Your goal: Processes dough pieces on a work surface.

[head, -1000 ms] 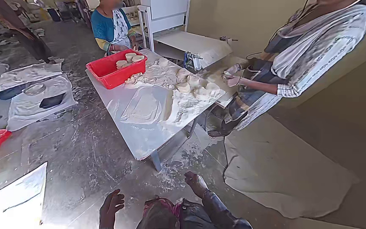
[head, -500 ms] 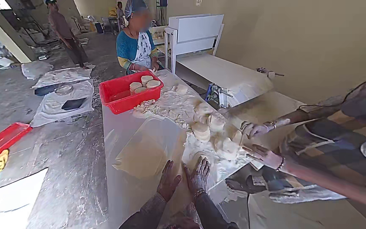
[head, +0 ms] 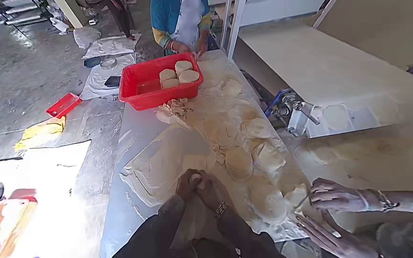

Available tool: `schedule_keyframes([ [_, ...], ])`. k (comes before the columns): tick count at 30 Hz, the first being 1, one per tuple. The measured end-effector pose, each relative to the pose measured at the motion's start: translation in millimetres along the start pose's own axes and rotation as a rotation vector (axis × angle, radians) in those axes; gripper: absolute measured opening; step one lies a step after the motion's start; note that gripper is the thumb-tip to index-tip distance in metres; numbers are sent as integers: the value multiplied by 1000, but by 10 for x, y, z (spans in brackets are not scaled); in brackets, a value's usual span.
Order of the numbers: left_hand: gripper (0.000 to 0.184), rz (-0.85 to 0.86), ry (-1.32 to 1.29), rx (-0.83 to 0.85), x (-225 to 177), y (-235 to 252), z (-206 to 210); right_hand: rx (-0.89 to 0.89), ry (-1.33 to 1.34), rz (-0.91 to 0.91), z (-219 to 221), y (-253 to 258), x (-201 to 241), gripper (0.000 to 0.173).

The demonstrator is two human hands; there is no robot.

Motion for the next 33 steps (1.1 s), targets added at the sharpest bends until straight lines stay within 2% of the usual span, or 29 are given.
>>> schedule_keyframes([
  [3, 23, 143, -386, -120, -170, -129, -122, -218, 242, -240, -184, -133, 42, 70],
  [5, 13, 143, -582, -124, -181, -118, -204, -303, 379, -206, -244, -155, -32, 67],
  [8, 24, -129, -536, -73, 93, -40, -240, -268, 315, 113, -225, -209, -264, 52],
  [10, 29, -173, -504, 32, 133, -70, -236, -289, 342, 116, -231, -265, -209, 53],
  [12, 32, -190, -546, 200, 88, -226, -164, -295, 446, 74, -196, -370, -56, 64],
  [14, 34, -204, -579, 313, 48, -357, -57, -311, 534, 49, -138, -421, 60, 63],
  [17, 9, -219, -644, 225, 23, -451, 0, -415, 485, 50, -89, -447, 167, 43],
  [20, 14, -158, -679, 168, 20, -515, -93, -512, 425, 37, -120, -491, 205, 25],
  [23, 12, -51, -746, 168, 61, -568, -205, -544, 571, 18, -84, -552, 212, 19],
  [27, 15, -41, -892, 185, 131, -630, -285, -531, 652, 25, 48, -584, 242, 3],
  [30, 28, 16, -841, 196, 184, -679, -378, -486, 695, -32, 153, -567, 295, 7],
  [33, 23, 53, -806, 191, 201, -791, -503, -451, 687, -123, 254, -505, 374, 12],
])
Point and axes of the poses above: each hand's wrist, its own y-axis towards the middle knuckle, its own z-axis out of the palm, x = y × z, the point moved 4 cm from there along y, towards the middle knuckle, and after that the axes turned 12 degrees about -z, right-handed, at the moved point
